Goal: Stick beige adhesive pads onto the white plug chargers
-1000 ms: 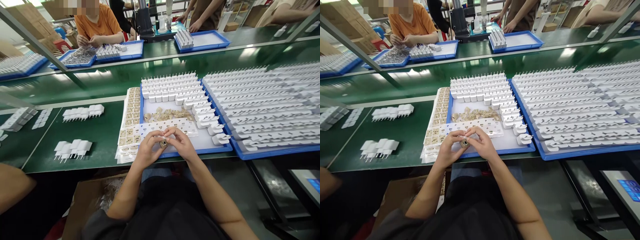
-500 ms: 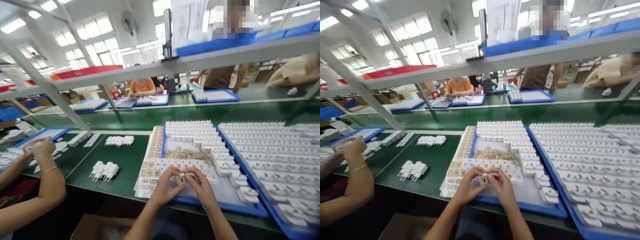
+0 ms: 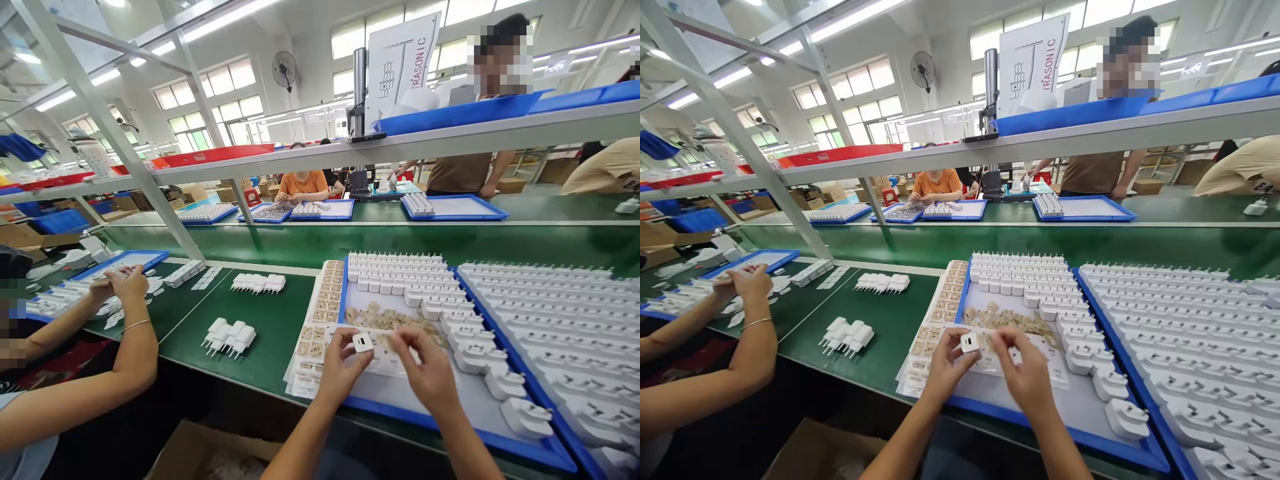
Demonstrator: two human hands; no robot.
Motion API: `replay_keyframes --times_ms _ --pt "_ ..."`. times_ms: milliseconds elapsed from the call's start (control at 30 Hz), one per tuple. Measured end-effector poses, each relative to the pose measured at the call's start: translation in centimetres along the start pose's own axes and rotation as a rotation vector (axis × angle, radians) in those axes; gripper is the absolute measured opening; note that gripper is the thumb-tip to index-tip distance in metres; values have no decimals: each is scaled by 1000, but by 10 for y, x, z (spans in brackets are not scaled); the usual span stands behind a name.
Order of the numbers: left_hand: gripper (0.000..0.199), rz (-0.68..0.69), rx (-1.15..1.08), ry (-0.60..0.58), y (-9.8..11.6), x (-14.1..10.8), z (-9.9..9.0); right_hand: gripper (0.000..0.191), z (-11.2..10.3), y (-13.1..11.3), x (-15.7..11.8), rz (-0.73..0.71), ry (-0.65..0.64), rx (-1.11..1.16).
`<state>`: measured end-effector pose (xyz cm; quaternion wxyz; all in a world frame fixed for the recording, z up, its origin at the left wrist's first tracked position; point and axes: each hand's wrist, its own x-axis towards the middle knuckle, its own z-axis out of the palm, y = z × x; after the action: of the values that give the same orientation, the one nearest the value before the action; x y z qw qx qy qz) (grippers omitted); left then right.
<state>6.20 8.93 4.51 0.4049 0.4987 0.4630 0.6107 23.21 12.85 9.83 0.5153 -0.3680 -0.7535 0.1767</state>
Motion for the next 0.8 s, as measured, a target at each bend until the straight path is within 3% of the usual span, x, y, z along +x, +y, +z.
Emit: replay_keyframes --times_ms 67,200,333,433,500,600,800 --pt "42 54 -43 53 1 0 -5 14 2 16 27 144 -43 -140" --pt "45 129 41 176 18 2 -40 34 15 55 54 312 -360 -602" --pt "41 196 607 360 31 2 -111 35 24 67 45 300 -468 -720" --pt "38 168 1107 474 20 -3 -162 32 26 62 40 301 -550 -686" --pt "34 122 1346 500 7 -6 -185 31 27 59 41 310 -603 -665" --pt "35 64 1529 527 -7 -7 -200 30 28 58 42 318 -618 -642" --pt "58 -21 1610 572 -16 -18 -205 29 28 61 40 309 -585 -637"
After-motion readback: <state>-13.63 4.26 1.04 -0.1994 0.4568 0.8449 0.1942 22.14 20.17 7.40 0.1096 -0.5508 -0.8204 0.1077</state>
